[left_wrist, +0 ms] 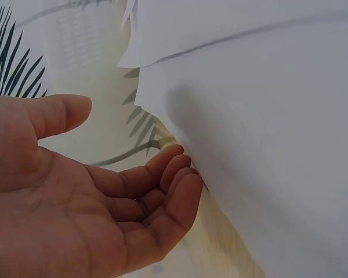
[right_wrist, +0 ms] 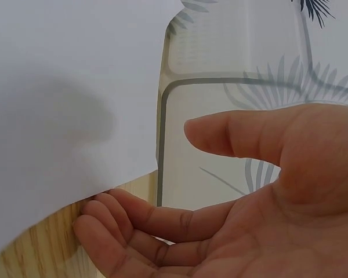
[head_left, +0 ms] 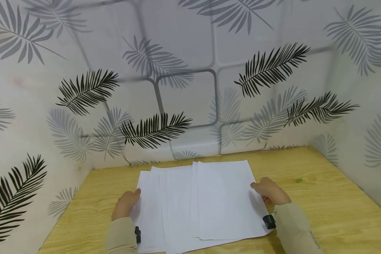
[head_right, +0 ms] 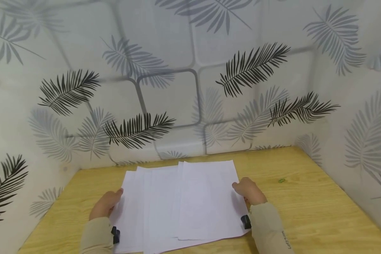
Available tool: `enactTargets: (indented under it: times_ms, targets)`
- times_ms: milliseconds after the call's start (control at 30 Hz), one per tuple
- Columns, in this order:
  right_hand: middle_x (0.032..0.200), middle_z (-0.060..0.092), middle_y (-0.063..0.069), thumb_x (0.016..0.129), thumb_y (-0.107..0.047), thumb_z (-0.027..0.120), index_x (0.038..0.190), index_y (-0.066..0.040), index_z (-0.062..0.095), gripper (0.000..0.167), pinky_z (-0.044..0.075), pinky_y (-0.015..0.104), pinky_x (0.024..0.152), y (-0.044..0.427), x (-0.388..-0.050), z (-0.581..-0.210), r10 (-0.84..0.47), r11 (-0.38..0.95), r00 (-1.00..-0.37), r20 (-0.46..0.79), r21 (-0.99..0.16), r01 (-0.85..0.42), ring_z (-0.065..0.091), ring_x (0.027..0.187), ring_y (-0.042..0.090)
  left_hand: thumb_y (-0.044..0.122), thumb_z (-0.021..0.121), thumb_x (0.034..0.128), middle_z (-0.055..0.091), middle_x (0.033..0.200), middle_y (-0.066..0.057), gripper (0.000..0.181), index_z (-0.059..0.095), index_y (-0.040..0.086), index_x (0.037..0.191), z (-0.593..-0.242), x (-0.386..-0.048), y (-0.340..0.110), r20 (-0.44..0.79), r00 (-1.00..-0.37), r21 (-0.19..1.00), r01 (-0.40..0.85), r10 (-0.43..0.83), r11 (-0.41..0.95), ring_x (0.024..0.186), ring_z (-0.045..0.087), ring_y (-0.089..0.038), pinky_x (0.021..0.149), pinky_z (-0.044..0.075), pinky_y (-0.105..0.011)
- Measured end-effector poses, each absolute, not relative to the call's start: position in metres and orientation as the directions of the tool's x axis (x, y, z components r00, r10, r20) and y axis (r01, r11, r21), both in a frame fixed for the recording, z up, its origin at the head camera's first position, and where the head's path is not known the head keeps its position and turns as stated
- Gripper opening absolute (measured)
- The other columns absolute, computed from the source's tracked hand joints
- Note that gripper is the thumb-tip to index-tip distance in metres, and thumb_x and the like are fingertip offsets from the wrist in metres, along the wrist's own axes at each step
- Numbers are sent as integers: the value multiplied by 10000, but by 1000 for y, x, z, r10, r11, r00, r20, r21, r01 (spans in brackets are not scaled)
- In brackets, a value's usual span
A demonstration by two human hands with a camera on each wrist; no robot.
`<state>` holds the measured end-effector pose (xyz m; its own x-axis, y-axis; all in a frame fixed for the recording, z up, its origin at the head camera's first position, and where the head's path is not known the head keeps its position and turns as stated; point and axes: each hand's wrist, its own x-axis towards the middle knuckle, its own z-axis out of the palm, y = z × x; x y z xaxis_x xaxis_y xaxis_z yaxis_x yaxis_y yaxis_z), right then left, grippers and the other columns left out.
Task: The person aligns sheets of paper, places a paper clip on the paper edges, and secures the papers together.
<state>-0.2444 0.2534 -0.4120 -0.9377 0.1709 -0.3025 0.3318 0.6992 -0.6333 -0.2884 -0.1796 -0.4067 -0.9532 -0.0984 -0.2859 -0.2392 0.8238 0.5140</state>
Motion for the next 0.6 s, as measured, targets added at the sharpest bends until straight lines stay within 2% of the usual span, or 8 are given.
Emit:
enactTargets:
  times_ms: [233,467,600]
  targets:
    - [663,427,93,963,-207,479,1046,183,436,401,402,245,504,252,-243,-411,168,721,-942,-291,-616,319,424,543,166,334,264,1026,419,1314,-406,630,388,-219,1300,-411,-293,-174,-314,-941,493,-274,-124,826,1211,401,-558,997,347,-594]
    - [722,437,123,965,-201,487,1096,201,435,426,414,264,529,251,-241,-410,172,713,-943,-284,-625,318,451,596,198,316,286,1027,411,1308,-417,609,396,-218,1297,-409,-291,-164,-297,-944,490,-277,-140,827,1211,392,-562,997,336,-609]
    - [689,421,99,963,-199,481,1038,177,442,385,391,246,501,251,-241,-410,161,711,-947,-279,-632,307,424,555,173,315,297,1022,401,1302,-428,606,399,-215,1297,-408,-289,-160,-291,-946,490,-274,-141,827,1209,370,-579,996,322,-624]
